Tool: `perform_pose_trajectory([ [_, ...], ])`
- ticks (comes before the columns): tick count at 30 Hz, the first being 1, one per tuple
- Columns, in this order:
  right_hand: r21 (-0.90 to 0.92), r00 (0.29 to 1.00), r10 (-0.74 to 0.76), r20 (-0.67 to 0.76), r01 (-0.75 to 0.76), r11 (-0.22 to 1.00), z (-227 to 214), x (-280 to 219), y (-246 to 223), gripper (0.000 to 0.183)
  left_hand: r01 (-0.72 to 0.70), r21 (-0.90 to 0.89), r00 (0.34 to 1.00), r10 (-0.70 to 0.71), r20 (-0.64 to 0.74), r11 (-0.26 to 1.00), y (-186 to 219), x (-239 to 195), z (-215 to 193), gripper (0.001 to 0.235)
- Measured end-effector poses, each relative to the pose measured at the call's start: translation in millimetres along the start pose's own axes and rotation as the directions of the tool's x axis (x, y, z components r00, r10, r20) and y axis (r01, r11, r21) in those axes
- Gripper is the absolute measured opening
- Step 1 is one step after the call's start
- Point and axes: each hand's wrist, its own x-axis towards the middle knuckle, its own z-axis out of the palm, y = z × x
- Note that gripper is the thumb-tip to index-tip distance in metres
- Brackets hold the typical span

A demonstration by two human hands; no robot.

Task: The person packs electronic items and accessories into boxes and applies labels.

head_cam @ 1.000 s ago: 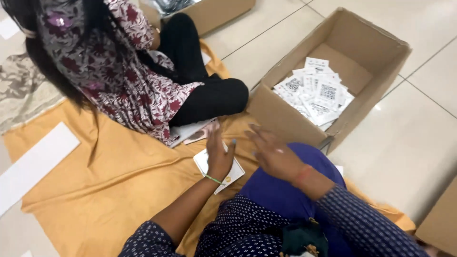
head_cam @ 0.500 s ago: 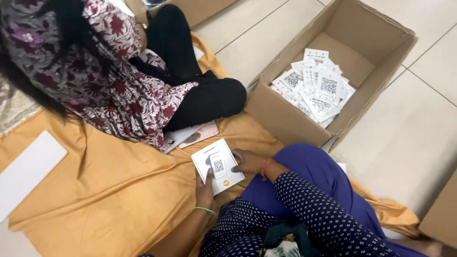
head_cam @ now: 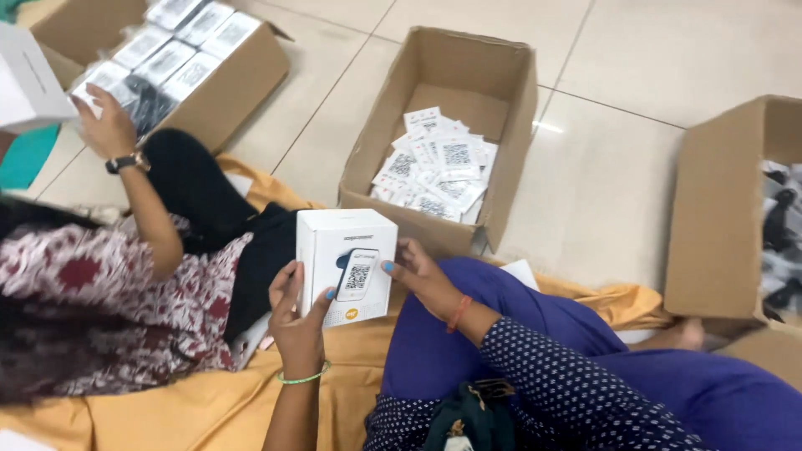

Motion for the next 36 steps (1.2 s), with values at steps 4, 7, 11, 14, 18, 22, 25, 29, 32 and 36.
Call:
perform_pose_trajectory([
  [4,-0.264,0.959,-0.26,-0.113,0.223,0.938,-70.2,-50.7,-86.2,0.085,-0.073,-0.073,0.925,0.095,0.367,0.995,43.3,24.1,64.9,0.059],
  [7,-0.441,0.941,-0.306,-0.142,0.217,0.871,-123.1,-102.4,-145.1,0.099,-0.147,-0.044,0.756,0.141,0.639,0.988,71.8,26.9,133.3,0.052],
  [11,-0.501,0.955,-0.223,-0.194,0.1,0.86,-179.2,-159.7,-169.0,0.102,-0.267,-0.058,0.443,0.176,0.879,0.962,101.5,16.9,238.1,0.055],
  [14,-0.356,0.876,-0.264,-0.403,0.115,0.927,-240.0,-178.2,-131.0,0.088,-0.429,-0.187,0.411,0.375,0.831,0.884,111.6,3.5,313.0,0.065],
  [18,-0.043,0.713,-0.173,-0.679,0.196,0.98,-258.5,-176.0,-132.2,0.074,-0.555,0.001,0.608,0.405,0.683,0.832,69.6,-25.4,371.9,0.07],
  [22,0.2,0.54,0.066,-0.839,0.193,0.961,-299.5,-150.9,-117.4,0.069,-0.328,0.002,0.672,0.232,0.703,0.945,2.8,-61.1,413.1,0.075],
  [25,0.304,0.495,0.206,-0.844,0.125,0.945,-319.8,-135.9,-94.9,0.073,-0.346,0.023,0.471,0.152,0.869,0.938,-44.7,-76.6,430.7,0.087],
  [29,0.425,0.442,0.363,-0.82,0.046,0.904,-325.6,-123.8,-70.3,0.077,-0.261,0.18,0.255,-0.112,0.96,0.948,-51.7,-75.2,445.2,0.114],
  [32,0.449,0.479,0.381,-0.791,0.03,0.893,-344.0,-118.8,-38.6,0.079,-0.303,0.223,0.228,-0.157,0.961,0.927,-45.3,-65.5,448.3,0.129],
  [36,0.45,0.488,0.387,-0.783,0.013,0.893,-353.8,-116.0,-20.0,0.082,-0.431,0.267,0.26,-0.165,0.951,0.862,-75.2,-67.2,452.1,0.11],
])
